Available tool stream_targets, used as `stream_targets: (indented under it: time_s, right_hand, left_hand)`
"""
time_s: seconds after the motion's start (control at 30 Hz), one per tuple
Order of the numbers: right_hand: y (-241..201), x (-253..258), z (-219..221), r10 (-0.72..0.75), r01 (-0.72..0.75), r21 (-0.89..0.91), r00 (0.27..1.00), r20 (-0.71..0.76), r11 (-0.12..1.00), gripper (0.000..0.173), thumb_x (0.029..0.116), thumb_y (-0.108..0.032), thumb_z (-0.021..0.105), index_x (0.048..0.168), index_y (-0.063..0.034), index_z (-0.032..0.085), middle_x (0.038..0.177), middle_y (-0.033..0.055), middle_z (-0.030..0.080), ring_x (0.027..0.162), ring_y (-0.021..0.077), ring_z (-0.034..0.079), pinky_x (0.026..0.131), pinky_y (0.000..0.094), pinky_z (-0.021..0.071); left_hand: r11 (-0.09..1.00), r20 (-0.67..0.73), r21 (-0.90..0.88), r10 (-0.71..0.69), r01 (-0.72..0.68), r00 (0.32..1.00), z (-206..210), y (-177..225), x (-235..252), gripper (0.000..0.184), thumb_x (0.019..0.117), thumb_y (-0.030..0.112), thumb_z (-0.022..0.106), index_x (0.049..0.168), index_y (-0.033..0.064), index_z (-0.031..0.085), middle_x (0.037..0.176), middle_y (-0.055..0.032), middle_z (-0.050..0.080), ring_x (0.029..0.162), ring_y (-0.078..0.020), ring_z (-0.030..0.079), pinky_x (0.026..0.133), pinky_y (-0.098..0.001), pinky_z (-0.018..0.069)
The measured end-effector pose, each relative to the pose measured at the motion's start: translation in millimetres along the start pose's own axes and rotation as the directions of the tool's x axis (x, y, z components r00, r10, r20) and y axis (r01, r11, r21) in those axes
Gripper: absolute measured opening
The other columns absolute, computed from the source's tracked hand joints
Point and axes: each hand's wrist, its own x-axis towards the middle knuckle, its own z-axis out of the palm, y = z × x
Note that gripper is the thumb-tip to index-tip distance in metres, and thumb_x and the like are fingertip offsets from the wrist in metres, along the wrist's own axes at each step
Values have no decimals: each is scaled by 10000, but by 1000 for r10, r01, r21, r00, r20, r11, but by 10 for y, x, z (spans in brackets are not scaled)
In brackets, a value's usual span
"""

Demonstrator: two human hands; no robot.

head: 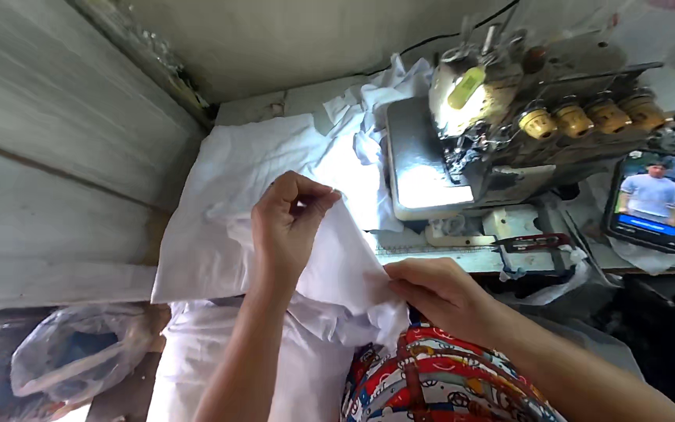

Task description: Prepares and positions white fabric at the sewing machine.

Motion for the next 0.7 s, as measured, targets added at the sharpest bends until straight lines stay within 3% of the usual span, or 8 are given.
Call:
stream_targets:
  time_s: [0.07,0.13,0.23,0.33,0.43,0.57,0.63,0.7]
  right_hand:
    - [-137,-43,-195,-40,41,4,994,-102,999,202,1045,-73,515,1089,39,678,959,40,716,898,-40,641,835,119,526]
    - [-63,-164,-357,4,0,22,979,-204,1000,182,1048,-100,540,1095,6,679,968,-18,720,885,-63,643,811,118,544]
    - [247,-497,-454,216,-216,36,919,-330,976,175,1007,-83,558,1077,-12,702,962,-48,727,848,-48,667,767,148,576]
    - [501,-811,-429,416,-430,61,814,-406,901,188,992,-115,556,1047,-10,702,898,-40,721,761,-38,666,695,160,578]
    - [589,-931,-375,475,-462,140,774,-420,876,180,997,-132,572,1038,-13,700,862,-53,711,718,-41,650,667,149,564]
    - [633,-930,-409,468,-440,161,809,-355,883,165,990,-143,601,1014,-28,717,865,-45,720,743,-38,663,686,148,572]
    - [636,-952,-410,452,-446,103,819,-354,889,181,979,-187,613,991,-50,730,878,-40,718,788,-35,656,719,148,557]
    - [598,-959,-411,442,-440,95,817,-371,893,201,972,-221,601,988,-68,729,912,-48,701,871,-31,636,788,159,532]
  left_hand:
    - [955,-114,-158,234,-250,966,282,64,204,64,959,65,686,988,79,630,953,76,668,878,34,653,793,-155,565]
    - [902,-148,-205,355,-380,923,653,69,369,27,987,80,654,988,63,632,966,34,653,912,13,639,826,-168,544]
    - [933,29,-178,324,-314,946,1281,-126,428,39,917,4,689,932,-30,702,915,-106,680,851,-119,654,792,-252,546]
    - [968,206,-89,247,-233,947,1665,-303,345,50,907,61,732,944,31,746,940,-76,712,904,-142,684,849,-306,564]
    - [978,201,-61,206,-198,958,1691,-324,295,87,880,67,759,965,49,746,962,-63,707,894,-124,684,828,-302,570]
    - [961,278,74,237,-266,931,1599,-292,207,83,933,140,712,977,98,769,983,-48,738,910,-148,701,799,-348,571]
    - [933,359,180,232,-311,904,1521,-212,87,202,993,199,635,1084,98,784,1130,-70,737,1045,-202,695,901,-384,559]
    - [893,403,301,199,-335,893,1473,-130,-43,357,1019,291,558,1218,65,750,1239,-113,730,1074,-283,714,909,-468,548]
